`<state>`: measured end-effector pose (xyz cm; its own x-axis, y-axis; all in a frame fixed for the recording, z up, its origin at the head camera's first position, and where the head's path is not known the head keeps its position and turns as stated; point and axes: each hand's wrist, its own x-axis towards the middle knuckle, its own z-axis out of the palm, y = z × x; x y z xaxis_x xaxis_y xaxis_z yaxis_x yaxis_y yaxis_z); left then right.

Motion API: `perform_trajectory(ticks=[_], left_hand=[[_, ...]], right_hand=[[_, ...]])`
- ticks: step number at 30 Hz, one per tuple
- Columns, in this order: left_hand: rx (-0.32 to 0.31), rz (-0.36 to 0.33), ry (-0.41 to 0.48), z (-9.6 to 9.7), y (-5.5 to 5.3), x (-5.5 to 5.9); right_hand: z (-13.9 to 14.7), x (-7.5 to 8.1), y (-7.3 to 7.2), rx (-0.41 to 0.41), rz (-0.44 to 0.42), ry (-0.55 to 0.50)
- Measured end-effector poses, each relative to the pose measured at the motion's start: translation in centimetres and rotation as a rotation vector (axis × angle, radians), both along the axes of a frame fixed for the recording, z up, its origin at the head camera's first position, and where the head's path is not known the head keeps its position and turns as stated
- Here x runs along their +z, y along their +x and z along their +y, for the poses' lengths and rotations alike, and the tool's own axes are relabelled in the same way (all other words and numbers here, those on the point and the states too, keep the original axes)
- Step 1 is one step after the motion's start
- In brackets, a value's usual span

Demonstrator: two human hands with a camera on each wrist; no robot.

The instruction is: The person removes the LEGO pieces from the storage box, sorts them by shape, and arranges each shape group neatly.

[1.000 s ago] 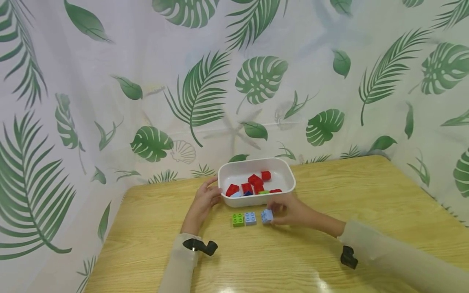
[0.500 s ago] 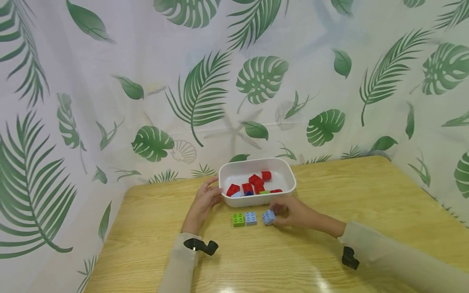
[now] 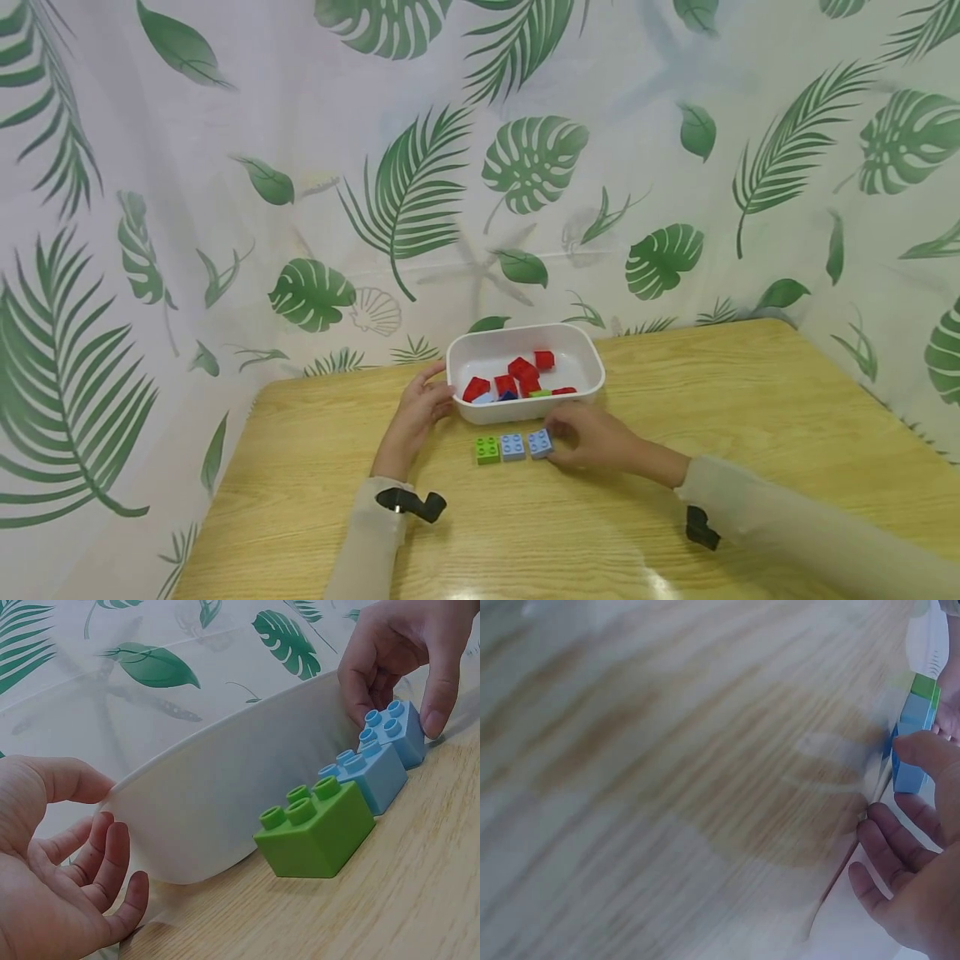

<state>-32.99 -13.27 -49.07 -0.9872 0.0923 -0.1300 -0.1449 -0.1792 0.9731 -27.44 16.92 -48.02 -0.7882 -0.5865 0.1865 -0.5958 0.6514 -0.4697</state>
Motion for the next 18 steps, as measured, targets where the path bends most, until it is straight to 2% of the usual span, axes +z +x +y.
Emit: perform_trajectory(ticks=[10, 18], left_hand=[[-0.002, 0.003, -0.007, 0.1, -0.06, 0.06], [-0.004, 0.008, -0.012, 0.02, -0.19, -0.11]], right_hand=[[-0.59, -0.16, 0.26, -0.026, 0.14, 0.07], [-0.8, 0.1, 0.39, -0.042, 0.111, 0.097]])
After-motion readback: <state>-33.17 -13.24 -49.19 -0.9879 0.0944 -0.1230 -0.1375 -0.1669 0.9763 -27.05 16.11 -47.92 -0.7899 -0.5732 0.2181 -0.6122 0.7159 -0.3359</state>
